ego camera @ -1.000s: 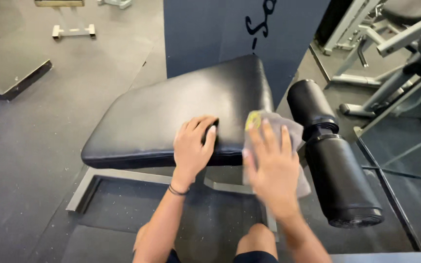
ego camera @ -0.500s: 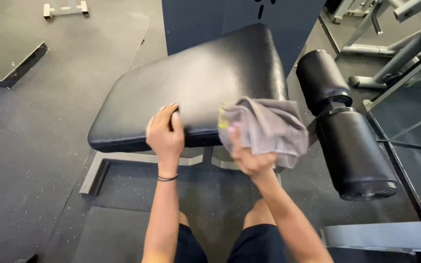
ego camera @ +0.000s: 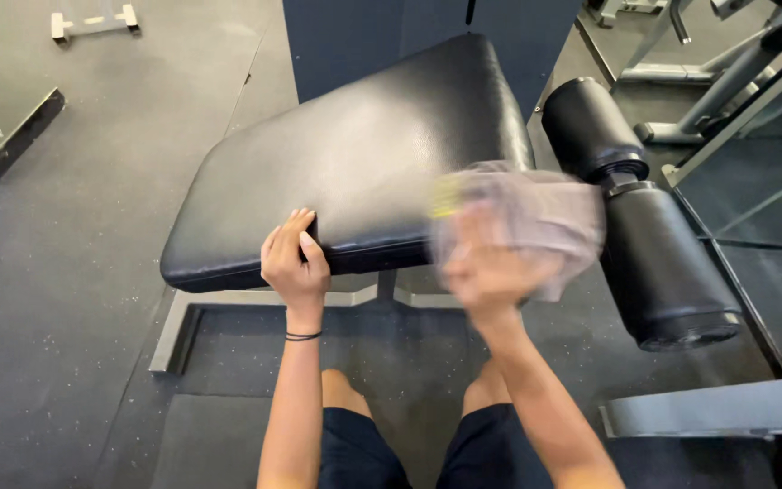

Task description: The person wipes down various parts of gym weight benches and machines using a cloth, including the padded seats, backrests, frames, and leg rollers.

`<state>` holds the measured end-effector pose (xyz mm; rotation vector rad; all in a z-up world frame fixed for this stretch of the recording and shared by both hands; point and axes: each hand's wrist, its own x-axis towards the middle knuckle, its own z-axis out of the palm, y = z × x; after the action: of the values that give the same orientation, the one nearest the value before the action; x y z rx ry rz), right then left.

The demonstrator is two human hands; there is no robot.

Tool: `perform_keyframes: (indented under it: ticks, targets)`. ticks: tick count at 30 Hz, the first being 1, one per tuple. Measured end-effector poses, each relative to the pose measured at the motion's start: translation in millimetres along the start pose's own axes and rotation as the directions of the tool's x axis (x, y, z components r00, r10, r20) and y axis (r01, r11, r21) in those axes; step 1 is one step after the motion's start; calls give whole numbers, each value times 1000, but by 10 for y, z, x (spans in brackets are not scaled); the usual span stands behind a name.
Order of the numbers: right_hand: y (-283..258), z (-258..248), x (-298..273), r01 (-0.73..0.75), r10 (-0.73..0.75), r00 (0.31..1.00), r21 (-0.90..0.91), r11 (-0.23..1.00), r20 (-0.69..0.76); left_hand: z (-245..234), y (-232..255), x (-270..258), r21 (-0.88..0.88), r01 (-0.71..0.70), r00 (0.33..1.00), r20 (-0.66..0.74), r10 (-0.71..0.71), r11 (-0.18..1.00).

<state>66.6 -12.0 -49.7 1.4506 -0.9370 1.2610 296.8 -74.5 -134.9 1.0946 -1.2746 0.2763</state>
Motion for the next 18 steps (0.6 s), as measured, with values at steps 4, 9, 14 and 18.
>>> perform_keyframes:
  ticks: [4,9,14,18]
  targets:
    - [163,-162,-27,-373,381,916,84,924,-127,52,-34,11,-4,-54,996,-68,54,999]
    - [210,-182,-80,-796,879,476,439,417,28,52,-65,15,6,-105,992,-75,105,994]
    - [848,-4,389,-815,856,465,487,313,226,68,-40,36,12,-119,988,-100,120,993]
    - [429,-337,391,-823,790,454,533,195,412,56,-33,28,8,-138,986,-97,138,990]
